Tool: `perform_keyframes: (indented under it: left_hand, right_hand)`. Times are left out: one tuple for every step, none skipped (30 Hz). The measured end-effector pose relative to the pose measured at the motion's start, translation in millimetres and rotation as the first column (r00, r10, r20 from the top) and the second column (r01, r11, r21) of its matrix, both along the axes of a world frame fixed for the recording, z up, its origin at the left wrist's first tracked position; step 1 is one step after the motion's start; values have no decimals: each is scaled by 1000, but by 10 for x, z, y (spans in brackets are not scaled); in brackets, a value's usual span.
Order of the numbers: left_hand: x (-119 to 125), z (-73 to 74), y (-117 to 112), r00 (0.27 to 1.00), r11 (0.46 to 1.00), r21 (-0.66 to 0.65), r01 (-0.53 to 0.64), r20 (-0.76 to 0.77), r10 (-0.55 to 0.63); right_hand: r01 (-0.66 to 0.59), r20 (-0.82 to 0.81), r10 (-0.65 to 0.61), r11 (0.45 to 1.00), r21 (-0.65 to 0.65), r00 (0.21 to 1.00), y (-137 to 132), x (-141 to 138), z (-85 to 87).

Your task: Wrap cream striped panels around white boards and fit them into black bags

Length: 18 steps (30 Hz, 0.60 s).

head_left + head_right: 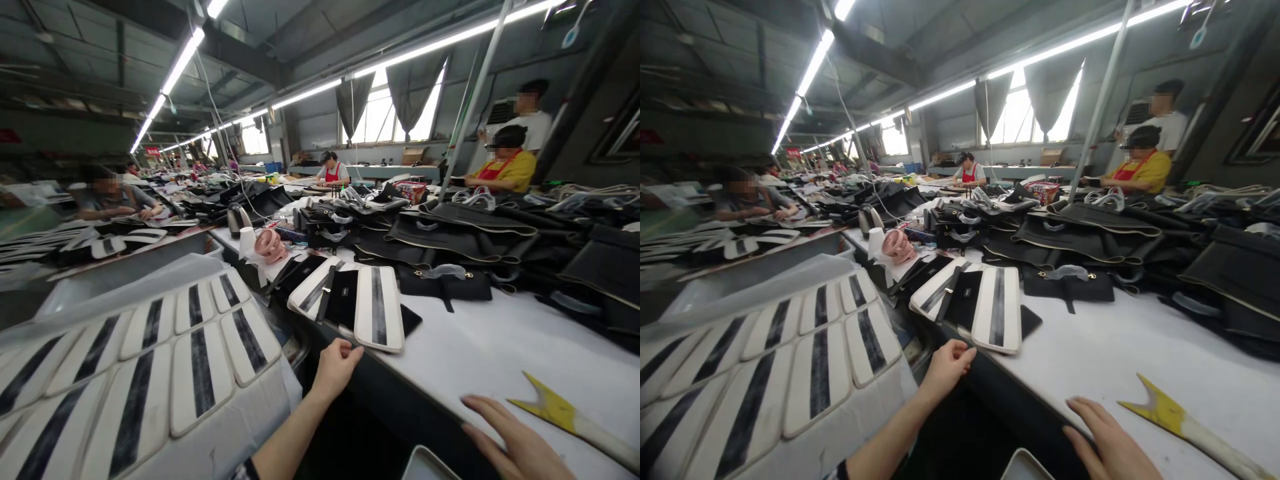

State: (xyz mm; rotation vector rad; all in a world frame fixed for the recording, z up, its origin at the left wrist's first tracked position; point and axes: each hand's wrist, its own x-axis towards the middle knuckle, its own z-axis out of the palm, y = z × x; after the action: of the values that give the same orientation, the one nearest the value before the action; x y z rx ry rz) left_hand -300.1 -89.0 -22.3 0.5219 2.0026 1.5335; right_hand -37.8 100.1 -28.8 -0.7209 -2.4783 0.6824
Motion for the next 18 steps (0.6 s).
perform_keyframes:
  left_hand:
    - [-65, -30, 126, 999, 1000, -8, 8, 50, -8]
    - [-111, -59, 239, 994, 1000, -10, 17, 104, -16]
    - [-143, -83, 336, 988, 1000, -9, 23, 152, -21]
    - [-166, -98, 415, 982, 1000, -3, 26, 188, -25]
    - [-188, -100, 478, 977, 1000, 9, 25, 210, -26]
    - [-214, -85, 527, 975, 999, 26, 22, 219, -27]
    - [-247, -51, 565, 976, 999, 47, 22, 217, -31]
    - [-291, 2, 598, 977, 997, 73, 28, 210, -43]
    - [-343, 75, 627, 978, 994, 102, 44, 199, -64]
    - [-403, 162, 657, 979, 989, 135, 66, 183, -90]
    - [-467, 259, 688, 979, 982, 165, 94, 164, -121]
    - [-532, 359, 718, 978, 973, 190, 128, 139, -156]
    - [-593, 452, 746, 975, 964, 208, 168, 109, -193]
    - [-648, 532, 767, 970, 953, 216, 210, 74, -230]
    - [-694, 592, 776, 964, 944, 216, 251, 31, -263]
    - [-730, 627, 770, 958, 936, 208, 284, -19, -286]
    - [-756, 634, 745, 953, 934, 194, 301, -79, -291]
    - [-773, 613, 704, 950, 938, 175, 299, -150, -275]
  right_hand:
    - [-45, 37, 48, 995, -88, 998, 26, -236, 50]
    - [-72, 35, 79, 983, -172, 996, 48, -485, 95]
    - [-82, -11, 83, 963, -258, 997, 68, -729, 131]
    - [-92, -56, 77, 936, -340, 995, 89, -954, 153]
    - [-91, -87, 62, 918, -385, 994, 111, -1148, 161]
    - [-83, -116, 36, 900, -427, 993, 136, -1307, 158]
    - [-66, -133, 4, 884, -463, 991, 163, -1428, 147]
    - [-42, -145, -36, 865, -500, 989, 189, -1517, 136]
    - [-15, -155, -84, 834, -552, 984, 214, -1581, 132]
    - [7, -164, -136, 790, -613, 977, 236, -1629, 142]
    - [17, -172, -181, 733, -680, 968, 256, -1669, 171]
    - [7, -180, -212, 666, -746, 961, 272, -1710, 219]
    - [-21, -191, -225, 592, -806, 956, 286, -1756, 285]
    - [-61, -206, -227, 517, -854, 952, 300, -1811, 363]
    - [-103, -224, -227, 448, -888, 948, 312, -1876, 448]
    - [-136, -240, -232, 390, -911, 943, 324, -1949, 534]
    - [-157, -252, -248, 345, -925, 936, 336, -2029, 616]
    - [-167, -257, -274, 312, -935, 927, 346, -2112, 691]
